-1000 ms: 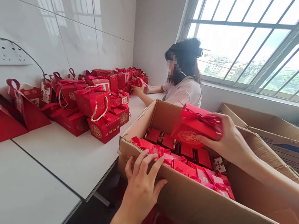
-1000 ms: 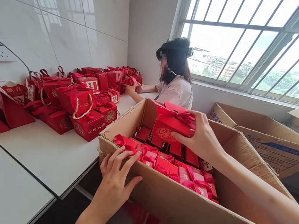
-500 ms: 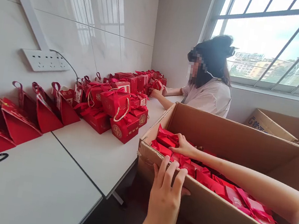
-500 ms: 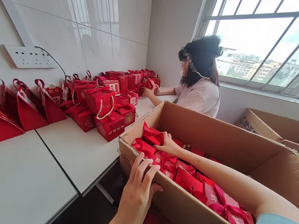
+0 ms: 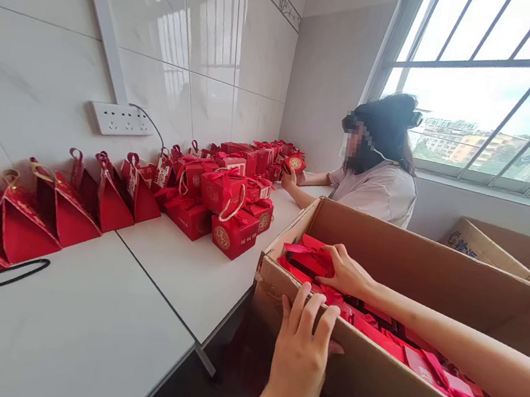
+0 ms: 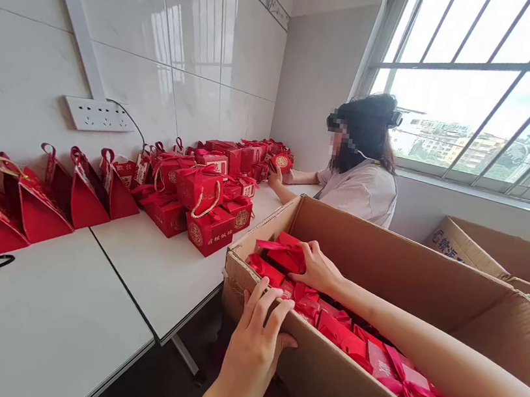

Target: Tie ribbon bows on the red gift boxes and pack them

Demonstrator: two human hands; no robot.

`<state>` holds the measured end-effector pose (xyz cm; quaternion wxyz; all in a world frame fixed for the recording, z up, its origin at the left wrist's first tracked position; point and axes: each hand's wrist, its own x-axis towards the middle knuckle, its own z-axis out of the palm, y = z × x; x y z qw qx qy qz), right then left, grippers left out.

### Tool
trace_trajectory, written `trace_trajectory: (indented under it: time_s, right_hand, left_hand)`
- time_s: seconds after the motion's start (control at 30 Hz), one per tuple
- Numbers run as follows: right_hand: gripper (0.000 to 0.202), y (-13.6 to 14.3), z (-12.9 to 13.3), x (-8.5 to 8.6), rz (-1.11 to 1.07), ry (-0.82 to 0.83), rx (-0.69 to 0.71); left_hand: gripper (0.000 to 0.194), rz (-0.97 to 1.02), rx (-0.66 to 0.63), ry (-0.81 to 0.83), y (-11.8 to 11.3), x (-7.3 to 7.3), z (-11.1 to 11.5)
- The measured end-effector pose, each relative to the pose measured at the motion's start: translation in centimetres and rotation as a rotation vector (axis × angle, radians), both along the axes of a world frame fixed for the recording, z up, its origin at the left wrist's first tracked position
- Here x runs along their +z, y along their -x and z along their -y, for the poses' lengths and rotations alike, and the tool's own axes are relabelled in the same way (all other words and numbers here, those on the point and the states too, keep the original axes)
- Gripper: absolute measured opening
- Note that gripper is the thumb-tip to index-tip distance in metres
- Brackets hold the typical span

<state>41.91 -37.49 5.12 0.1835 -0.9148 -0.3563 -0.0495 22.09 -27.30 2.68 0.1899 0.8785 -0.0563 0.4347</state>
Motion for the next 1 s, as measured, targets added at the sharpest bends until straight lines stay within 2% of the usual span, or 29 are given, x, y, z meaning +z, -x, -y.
trace_trajectory:
  time_s: [0.17,0.4,0.53,0.67,0.77,0.87,1.0]
  right_hand:
    - [0.063,-0.4,0.2,0.3,0.044,0.013,-0.072]
    - [0.060,-0.9,-0.4,-2.1,-0.128,0.018,-0.153]
    - [0.060,-1.1,-0.4,-3.0,-0.156,-0.013,-0.121]
    - [0.053,-1.0,-0.9,-3.5,-0.181,0.021,-0.020]
    - [0.053,-1.4,-1.0,-2.8,-0.199,0.076,0.053]
    - [0.059,-2.1,-0.7,-1.2,-0.231,0.134,0.137]
    - [0.052,-2.8,-0.9,0.4,-0.198,0.130,0.178]
  left_hand:
    - [0.052,-0.001,0.016,-0.015,0.0,-0.1,0.0]
    - [0.052,0.013,0.019,0.008,-0.2,-0.6,0.1]
    - [0.046,0.011,0.020,0.006,-0.2,-0.8,0.2]
    - [0.048,0.004,0.008,0.008,-0.2,-0.7,0.2]
    - [0.051,0.004,0.006,0.006,-0.2,-0.7,0.1]
    - [0.055,0.005,0.002,0.009,-0.2,-0.7,0.1]
    - [0.057,-0.004,0.002,0.018,-0.2,-0.6,0.1]
